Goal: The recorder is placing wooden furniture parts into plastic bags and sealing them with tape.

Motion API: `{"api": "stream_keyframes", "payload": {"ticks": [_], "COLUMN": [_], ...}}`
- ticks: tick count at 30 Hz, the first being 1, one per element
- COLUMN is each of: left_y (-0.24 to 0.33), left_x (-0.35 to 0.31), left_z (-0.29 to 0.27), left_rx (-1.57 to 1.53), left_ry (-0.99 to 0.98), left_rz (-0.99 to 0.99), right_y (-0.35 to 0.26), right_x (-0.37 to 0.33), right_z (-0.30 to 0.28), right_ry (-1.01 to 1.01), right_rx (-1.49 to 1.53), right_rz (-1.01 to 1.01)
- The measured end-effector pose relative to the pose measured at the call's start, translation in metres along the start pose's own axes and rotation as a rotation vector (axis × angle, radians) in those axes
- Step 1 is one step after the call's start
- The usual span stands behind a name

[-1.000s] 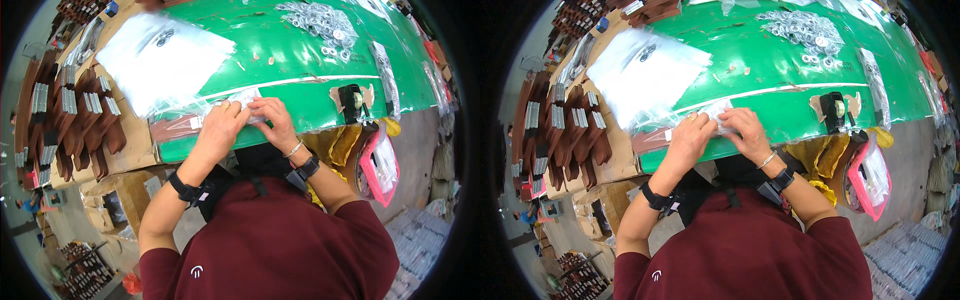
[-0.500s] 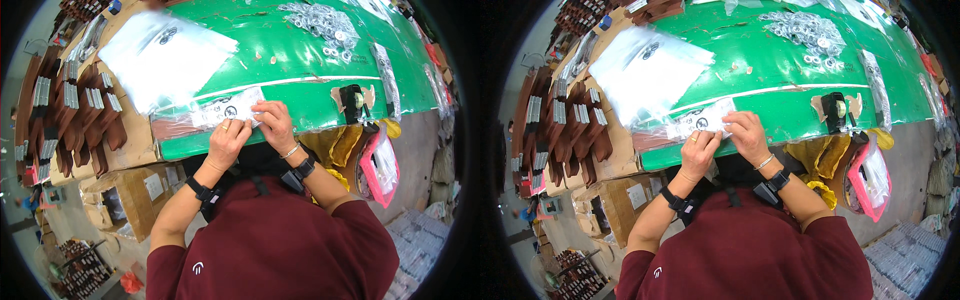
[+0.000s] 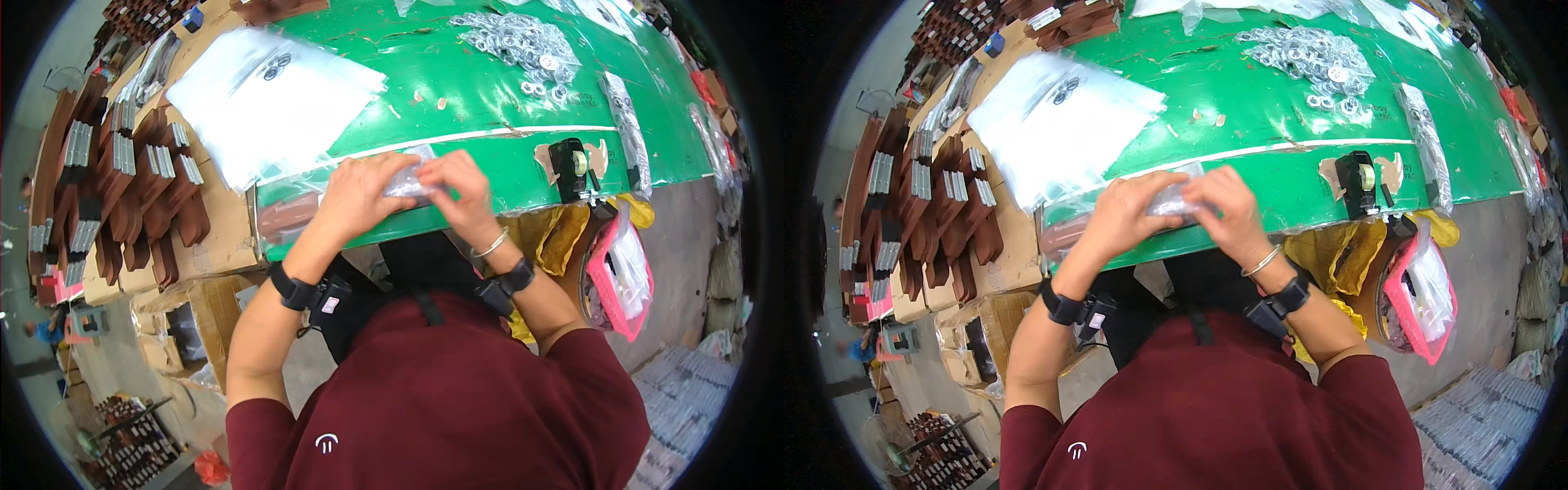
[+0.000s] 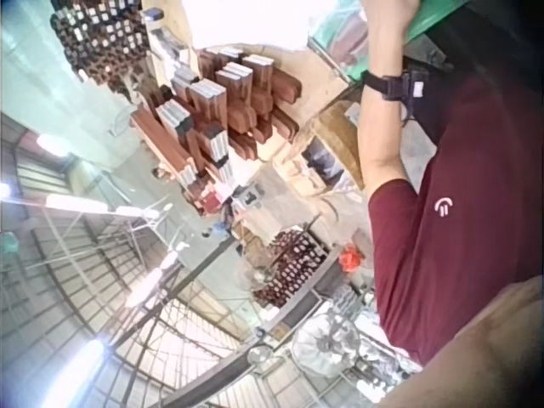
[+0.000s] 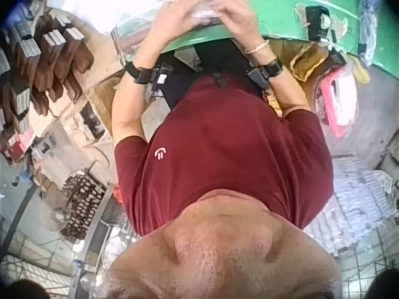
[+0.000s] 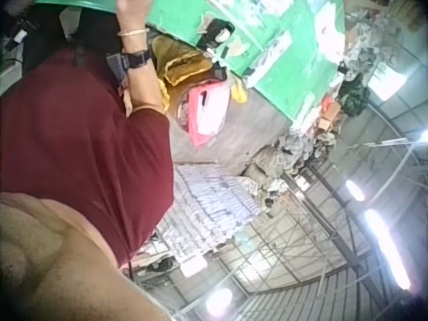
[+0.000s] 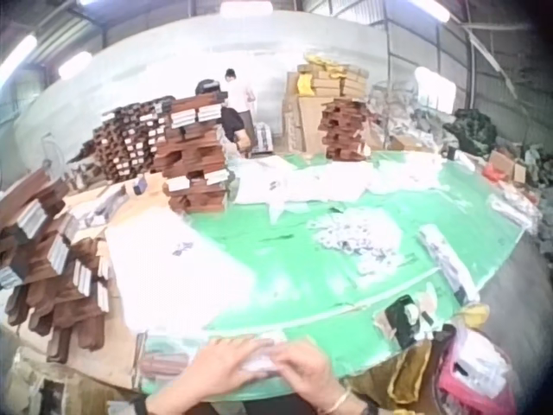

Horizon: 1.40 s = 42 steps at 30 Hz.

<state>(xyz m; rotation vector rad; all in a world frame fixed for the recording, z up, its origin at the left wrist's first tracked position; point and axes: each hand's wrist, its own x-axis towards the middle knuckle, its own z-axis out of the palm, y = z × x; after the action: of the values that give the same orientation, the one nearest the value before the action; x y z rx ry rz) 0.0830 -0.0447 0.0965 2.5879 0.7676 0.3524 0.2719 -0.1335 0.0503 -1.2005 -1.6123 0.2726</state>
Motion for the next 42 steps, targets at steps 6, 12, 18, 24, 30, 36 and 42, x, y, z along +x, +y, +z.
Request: {"api": "stream_keyframes", "payload": {"ticks": [6,12,18,24,30,36,42], "left_y": [-0.020,0.006,0.008,0.007,0.007,0.001,0.003], "left_x": [0.034,0.016,0.016,0.017,0.015,0.003,0.002], "left_z": [0.000,0.029,0.041,0.038,0.034,0.036,0.032], "left_rx": [-0.463,-0.067,0.065,0.057,0.060,0.085,0.101], "left_ry": [-0.290,0.186,0.456,0.440,0.471,0.400,0.343], "left_rz": [-0.100,-0.114,-0.026,-0.061,0.004,0.091,0.177], "right_y": [0.024,0.037,0.037,0.034,0.036,0.039,0.042], "right_x": [0.023,0.032,0.031,0.036,0.029,0.019,0.016], "right_z": [-0.014,-0.005,-0.009,-0.029,-0.033,-0.027,-0.030], "right_ry": [-0.096,-0.052,-0.049,-0.240,-0.289,-0.221,-0.207], "right_rx": [0.171,0.206,0.143,0.101,0.083,0.159,0.145], "right_rz": [0.323,0.387,0.176,0.029,0.014,0.063,0.074]}}
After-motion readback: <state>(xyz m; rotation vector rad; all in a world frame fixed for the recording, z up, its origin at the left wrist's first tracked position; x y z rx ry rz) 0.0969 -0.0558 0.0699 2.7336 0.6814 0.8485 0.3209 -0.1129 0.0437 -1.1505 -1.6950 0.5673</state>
